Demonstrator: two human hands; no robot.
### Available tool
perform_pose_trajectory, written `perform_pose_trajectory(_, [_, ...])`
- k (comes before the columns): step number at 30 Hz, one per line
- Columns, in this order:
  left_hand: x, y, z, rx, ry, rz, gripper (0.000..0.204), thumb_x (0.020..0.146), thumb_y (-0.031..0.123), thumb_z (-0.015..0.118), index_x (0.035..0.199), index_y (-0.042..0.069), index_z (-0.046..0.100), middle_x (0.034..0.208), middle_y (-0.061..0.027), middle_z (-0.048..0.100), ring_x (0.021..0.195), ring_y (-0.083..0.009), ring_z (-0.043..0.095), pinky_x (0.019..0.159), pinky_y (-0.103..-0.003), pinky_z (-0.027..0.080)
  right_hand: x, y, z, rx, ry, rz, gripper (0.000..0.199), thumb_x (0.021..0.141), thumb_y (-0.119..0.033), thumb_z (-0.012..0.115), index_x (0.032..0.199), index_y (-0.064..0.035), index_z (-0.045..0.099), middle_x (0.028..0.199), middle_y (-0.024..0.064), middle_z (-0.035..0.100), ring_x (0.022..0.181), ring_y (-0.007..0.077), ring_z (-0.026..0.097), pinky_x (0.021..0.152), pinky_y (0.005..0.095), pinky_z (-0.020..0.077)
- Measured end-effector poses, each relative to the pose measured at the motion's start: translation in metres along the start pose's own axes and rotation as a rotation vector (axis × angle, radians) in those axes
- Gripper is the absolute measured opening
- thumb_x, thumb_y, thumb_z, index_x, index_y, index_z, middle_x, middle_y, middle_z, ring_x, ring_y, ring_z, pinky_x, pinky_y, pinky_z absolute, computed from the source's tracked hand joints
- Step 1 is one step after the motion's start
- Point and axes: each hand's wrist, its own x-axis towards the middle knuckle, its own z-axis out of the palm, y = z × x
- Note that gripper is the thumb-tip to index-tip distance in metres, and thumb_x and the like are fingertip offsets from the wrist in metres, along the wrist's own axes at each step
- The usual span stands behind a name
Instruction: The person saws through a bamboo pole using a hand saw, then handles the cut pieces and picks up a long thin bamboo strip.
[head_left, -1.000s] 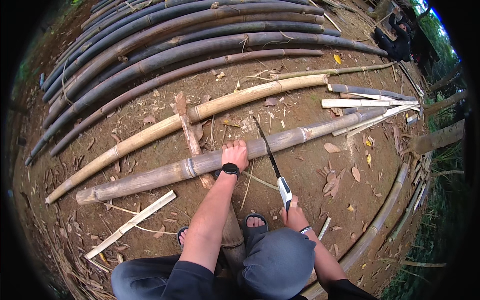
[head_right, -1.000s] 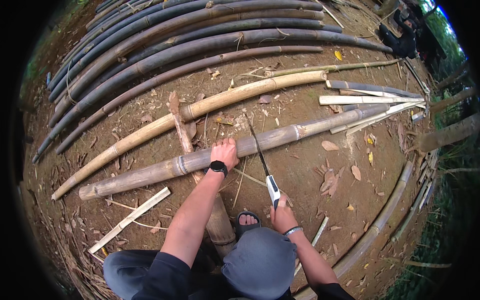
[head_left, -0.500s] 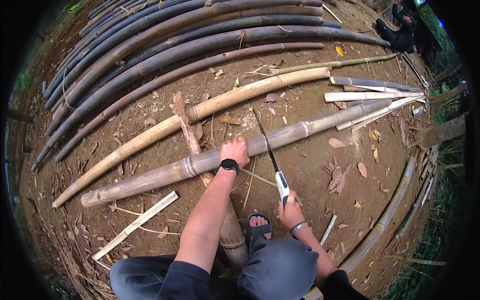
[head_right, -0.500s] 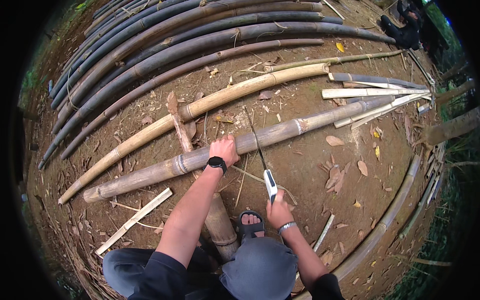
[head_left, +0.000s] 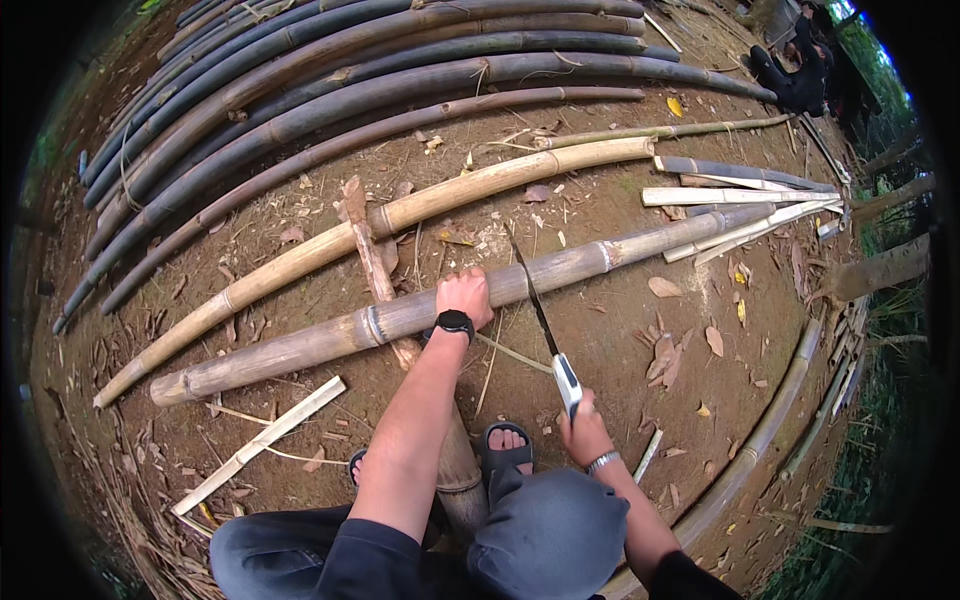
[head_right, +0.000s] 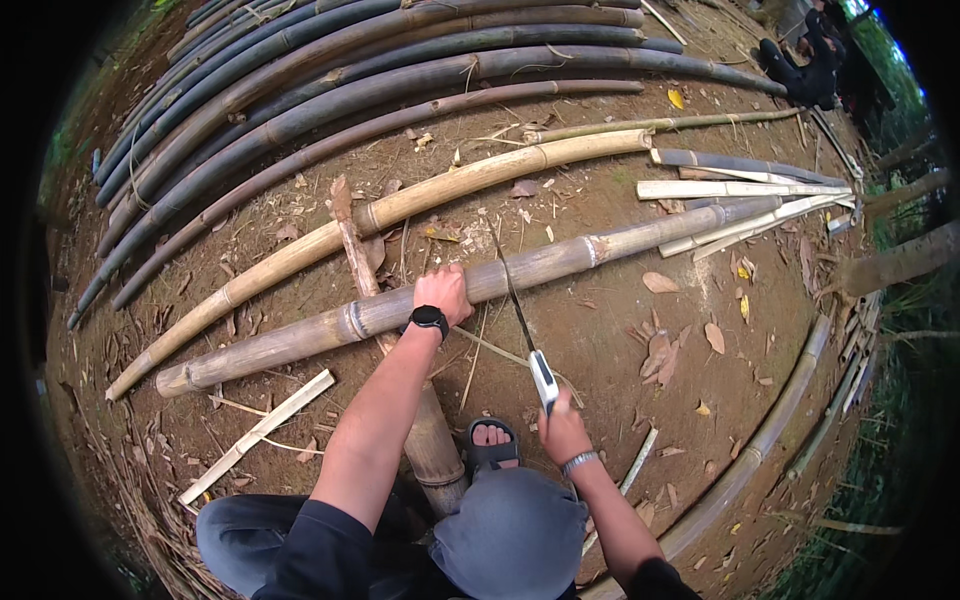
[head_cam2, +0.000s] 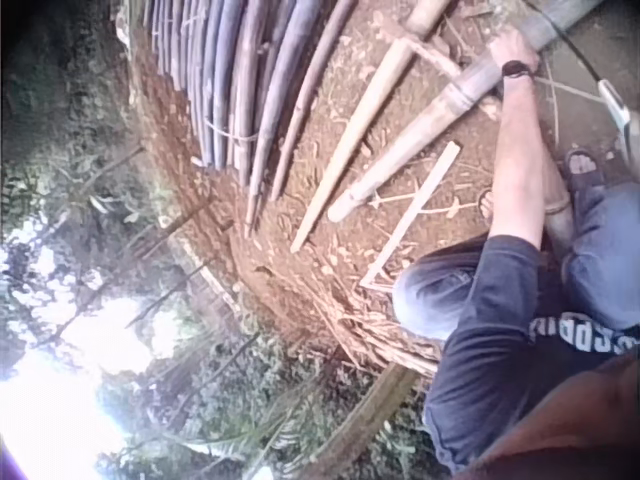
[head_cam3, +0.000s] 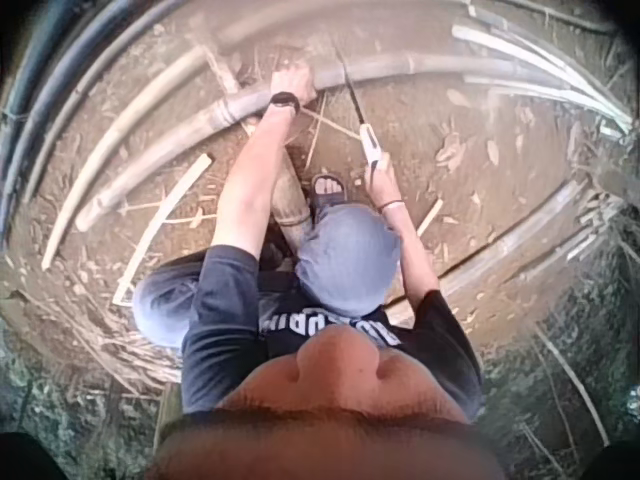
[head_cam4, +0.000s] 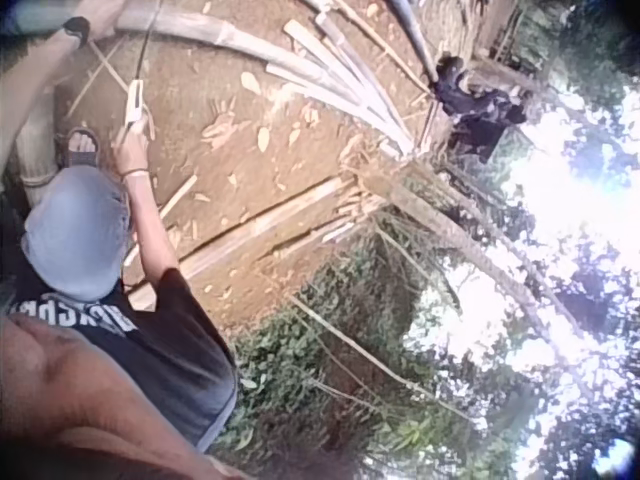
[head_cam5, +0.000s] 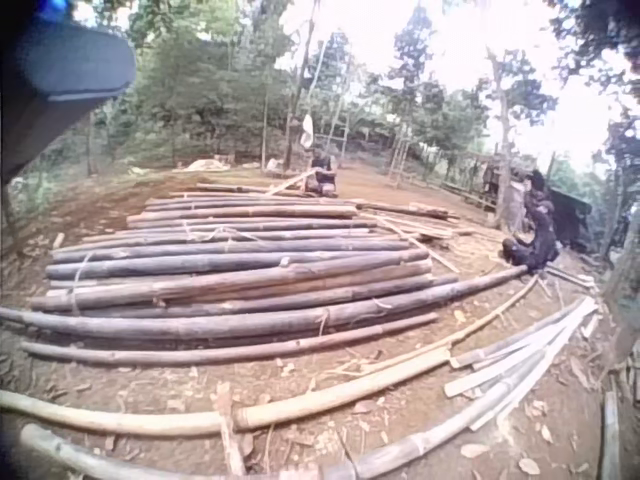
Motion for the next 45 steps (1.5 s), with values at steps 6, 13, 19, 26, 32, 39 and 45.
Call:
perform_pose_trajectory(6, [0.001,-0.007,-0.001,0.028,-0.003,-0.036,0.030,0.071,0.012,0.071,0.097,0.001,0.062,0.098,-0.0190,0.071,0.092,-0.0333,0.070,0.080,-0.040,0.057,-0.050,0.038,0.013,0.133,-0.057,0.055,0.051,0.092,-0.015,0.058,0.129,0.0006,0.027,0.074,0.0345,0.062,0.074,0.0539,0.063,0.065,0.0596,0.0493])
perform_pose_trajectory(13, [-0.001,-0.017,0.005,0.034,-0.005,-0.014,0.041,0.070,0.022,0.073,0.101,-0.002,0.060,0.098,-0.0203,0.071,0.091,-0.0336,0.071,0.080,-0.041,0.057,-0.015,0.000,0.017,0.056,-0.032,0.009,0.056,0.092,-0.018,0.058,0.132,0.0008,0.024,0.070,0.0317,0.062,0.072,0.0527,0.062,0.063,0.0587,0.0485])
perform_pose_trajectory(19, [0.000,-0.008,0.003,0.033,-0.021,-0.015,0.049,0.068,0.031,0.081,0.101,0.000,0.062,0.098,-0.0200,0.072,0.092,-0.0342,0.071,0.079,-0.041,0.058,0.014,-0.009,0.015,-0.026,-0.045,0.048,0.056,0.091,-0.015,0.056,0.134,0.0000,0.022,0.076,0.0355,0.063,0.075,0.0540,0.063,0.066,0.0602,0.0500])
perform_pose_trajectory(26, [0.000,-0.001,-0.004,0.014,-0.046,-0.014,0.030,0.073,0.014,0.070,0.099,0.000,0.063,0.099,-0.0184,0.072,0.092,-0.0321,0.072,0.081,-0.040,0.057,-0.049,0.013,0.002,0.038,-0.044,0.107,0.058,0.091,-0.019,0.061,0.132,0.0020,0.025,0.079,0.0352,0.063,0.078,0.0550,0.062,0.064,0.0586,0.0489])
perform_pose_trajectory(32, [0.000,-0.016,-0.015,-0.001,-0.074,-0.031,0.033,0.072,0.016,0.072,0.099,0.000,0.063,0.098,-0.0180,0.072,0.091,-0.0323,0.072,0.079,-0.040,0.058,-0.014,-0.002,0.019,0.018,-0.048,0.023,0.053,0.092,-0.017,0.058,0.129,0.0024,0.025,0.077,0.0347,0.063,0.076,0.0539,0.062,0.062,0.0595,0.0476])
perform_pose_trajectory(39, [0.006,-0.010,-0.003,0.010,-0.041,-0.009,0.035,0.070,0.018,0.073,0.099,0.000,0.063,0.095,-0.0190,0.072,0.090,-0.0324,0.072,0.078,-0.039,0.058,0.031,-0.003,0.020,-0.050,0.030,-0.044,0.052,0.093,-0.017,0.057,0.130,-0.0006,0.025,0.074,0.0331,0.063,0.076,0.0537,0.063,0.062,0.0572,0.0496])
perform_pose_trajectory(45, [0.004,-0.004,-0.002,0.020,-0.049,-0.030,0.032,0.071,0.015,0.072,0.098,0.000,0.062,0.093,-0.0185,0.073,0.090,-0.0328,0.072,0.079,-0.040,0.057,-0.024,0.021,0.016,0.069,-0.051,0.060,0.051,0.093,-0.021,0.058,0.126,0.0028,0.027,0.080,0.0351,0.062,0.075,0.0560,0.060,0.064,0.0592,0.0470])
